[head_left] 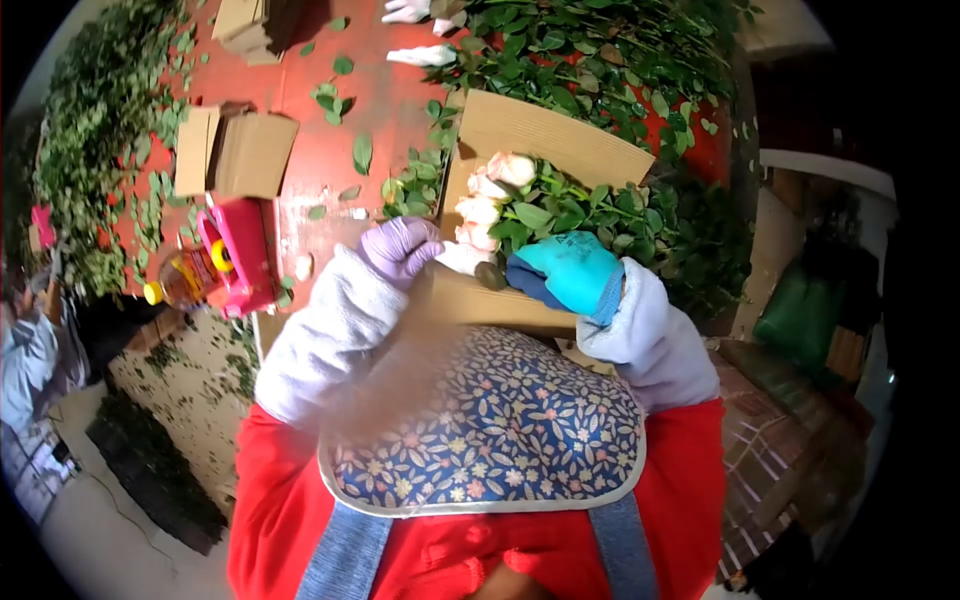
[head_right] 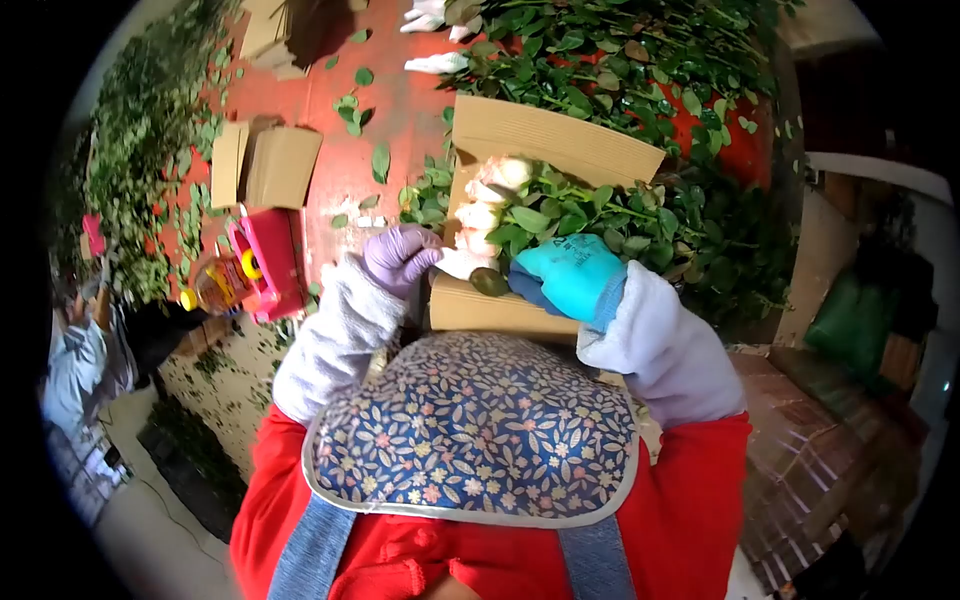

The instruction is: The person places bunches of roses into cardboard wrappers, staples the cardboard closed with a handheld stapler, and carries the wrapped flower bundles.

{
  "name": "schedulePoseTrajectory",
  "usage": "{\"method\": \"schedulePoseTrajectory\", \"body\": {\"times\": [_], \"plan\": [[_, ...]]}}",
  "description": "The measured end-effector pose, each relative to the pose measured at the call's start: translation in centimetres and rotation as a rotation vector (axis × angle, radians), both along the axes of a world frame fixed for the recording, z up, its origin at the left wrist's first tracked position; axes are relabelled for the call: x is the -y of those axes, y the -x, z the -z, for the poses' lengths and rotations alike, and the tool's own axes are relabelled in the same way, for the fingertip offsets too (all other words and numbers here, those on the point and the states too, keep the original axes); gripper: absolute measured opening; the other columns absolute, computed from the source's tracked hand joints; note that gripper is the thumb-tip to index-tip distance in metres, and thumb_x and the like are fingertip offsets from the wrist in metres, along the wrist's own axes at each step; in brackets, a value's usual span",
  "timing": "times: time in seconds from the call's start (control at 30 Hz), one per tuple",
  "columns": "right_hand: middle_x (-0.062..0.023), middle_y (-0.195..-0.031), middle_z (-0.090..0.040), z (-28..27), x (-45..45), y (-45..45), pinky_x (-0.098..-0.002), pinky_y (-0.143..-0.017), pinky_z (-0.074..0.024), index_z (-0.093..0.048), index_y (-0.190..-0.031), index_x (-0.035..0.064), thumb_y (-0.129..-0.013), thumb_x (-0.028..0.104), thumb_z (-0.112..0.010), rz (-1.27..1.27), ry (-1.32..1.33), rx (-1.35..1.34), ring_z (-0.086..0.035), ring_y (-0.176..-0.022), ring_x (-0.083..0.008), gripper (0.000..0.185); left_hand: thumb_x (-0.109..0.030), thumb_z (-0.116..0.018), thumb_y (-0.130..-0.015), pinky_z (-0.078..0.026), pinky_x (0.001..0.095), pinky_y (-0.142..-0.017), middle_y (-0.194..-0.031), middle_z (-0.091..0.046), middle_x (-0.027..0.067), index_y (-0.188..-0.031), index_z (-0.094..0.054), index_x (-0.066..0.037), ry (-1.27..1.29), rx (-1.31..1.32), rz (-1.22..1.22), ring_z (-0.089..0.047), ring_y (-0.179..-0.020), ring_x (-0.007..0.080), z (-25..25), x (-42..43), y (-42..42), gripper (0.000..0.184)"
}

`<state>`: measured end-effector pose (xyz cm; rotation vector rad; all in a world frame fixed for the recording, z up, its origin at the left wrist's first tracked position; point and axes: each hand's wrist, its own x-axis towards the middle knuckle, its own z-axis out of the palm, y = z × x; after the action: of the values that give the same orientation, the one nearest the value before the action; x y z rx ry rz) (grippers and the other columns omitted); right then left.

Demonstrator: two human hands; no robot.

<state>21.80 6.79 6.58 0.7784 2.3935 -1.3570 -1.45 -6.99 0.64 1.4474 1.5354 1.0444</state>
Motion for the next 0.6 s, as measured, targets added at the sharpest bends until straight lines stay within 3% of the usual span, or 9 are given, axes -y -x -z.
{"method": "schedulePoseTrajectory", "body": {"times": [0.07,0.13,0.2,0.23,0.3,0.4,0.47,0.53,0.6], "plan": [[-0.0122,-0.082,-0.067,0.7,0.0,-0.1,-0.0339,-0.065,-0.0525,-0.068,-0.093,0.0057,-0.089,0.021,-0.06,0.164,0.153,0.026,-0.066,-0.074,-0.0239,0.018,-0.009,-0.067,-0.086,-0.049,0.0334,-0.066,-0.08,-0.062,0.0106,-0.089,-0.063,-0.003,-0.119,-0.121,0.032,-0.061,-0.073,0.0259,1.2,-0.6,0.4,0.008],[-0.0123,-0.082,-0.067,1.7,-0.2,-0.6,-0.039,-0.066,-0.0526,-0.068,-0.09,0.0087,-0.087,0.025,-0.062,-0.141,-0.243,-0.142,-0.066,-0.074,-0.029,0.018,-0.008,-0.066,-0.086,-0.049,0.0324,-0.067,-0.081,-0.061,0.0106,-0.09,-0.062,-0.003,-0.087,-0.219,-0.049,-0.06,-0.073,0.0253,0.4,-0.3,0.8,0.007],[-0.0125,-0.082,-0.067,1.5,-0.6,-0.2,-0.0406,-0.067,-0.0523,-0.068,-0.087,0.0091,-0.085,0.026,-0.063,-0.137,-0.207,-0.083,-0.065,-0.075,-0.0306,0.018,-0.007,-0.065,-0.087,-0.049,0.0315,-0.069,-0.08,-0.062,0.009,-0.091,-0.062,-0.003,-0.082,-0.347,-0.227,-0.06,-0.072,0.0223,-0.9,-0.2,2.2,0.007],[-0.0128,-0.081,-0.067,1.5,-0.6,0.0,-0.0423,-0.069,-0.0521,-0.068,-0.085,0.0094,-0.083,0.028,-0.064,-0.173,-0.161,-0.015,-0.065,-0.075,-0.0322,0.019,-0.01,-0.065,-0.088,-0.05,0.0331,-0.069,-0.077,-0.063,0.0087,-0.09,-0.064,-0.003,0.008,-0.129,-0.41,-0.061,-0.071,0.0217,-1.6,0.2,2.8,0.007],[-0.0121,-0.081,-0.067,1.7,-0.6,0.3,-0.0419,-0.069,-0.0519,-0.067,-0.083,0.0095,-0.082,0.028,-0.064,-0.201,-0.176,0.03,-0.065,-0.076,-0.0315,0.019,-0.012,-0.065,-0.088,-0.05,0.0331,-0.066,-0.075,-0.065,0.0097,-0.088,-0.066,-0.001,0.127,-0.249,-0.239,-0.062,-0.069,0.0226,-1.0,2.7,6.8,0.011],[-0.0109,-0.078,-0.066,3.1,-0.9,-0.5,-0.0419,-0.067,-0.0512,-0.067,-0.08,0.0095,-0.081,0.027,-0.065,-0.237,-0.223,-0.022,-0.065,-0.074,-0.031,0.018,-0.011,-0.065,-0.085,-0.05,0.0333,-0.064,-0.077,-0.067,0.0121,-0.088,-0.067,-0.001,0.58,-0.468,0.176,-0.064,-0.069,0.0242,-5.8,5.9,7.8,0.011],[-0.0101,-0.073,-0.064,4.7,-0.8,-1.5,-0.043,-0.063,-0.0501,-0.066,-0.077,0.0095,-0.079,0.026,-0.067,-0.188,-0.278,-0.223,-0.064,-0.07,-0.0314,0.016,-0.011,-0.066,-0.081,-0.051,0.0356,-0.065,-0.083,-0.067,0.0124,-0.094,-0.067,-0.003,0.705,-0.534,0.068,-0.065,-0.074,0.0269,-7.4,8.4,6.7,0.015],[-0.0109,-0.071,-0.063,5.6,-0.4,-1.3,-0.0431,-0.061,-0.0495,-0.065,-0.076,0.0085,-0.079,0.023,-0.067,-0.206,-0.327,-0.206,-0.063,-0.068,-0.0321,0.014,-0.012,-0.066,-0.078,-0.052,0.038,-0.067,-0.09,-0.068,0.0128,-0.1,-0.067,-0.004,0.83,-0.591,-0.029,-0.066,-0.079,0.0297,-8.7,9.6,5.6,0.023],[-0.0117,-0.069,-0.062,4.7,-0.1,-1.1,-0.0432,-0.059,-0.0489,-0.064,-0.075,0.0076,-0.079,0.02,-0.067,-0.235,-0.381,-0.183,-0.062,-0.065,-0.0328,0.013,-0.013,-0.065,-0.077,-0.051,0.037,-0.07,-0.097,-0.066,0.0118,-0.106,-0.064,-0.006,0.682,-0.565,0.103,-0.065,-0.082,0.0278,-10.1,7.3,4.2,0.029]]}}
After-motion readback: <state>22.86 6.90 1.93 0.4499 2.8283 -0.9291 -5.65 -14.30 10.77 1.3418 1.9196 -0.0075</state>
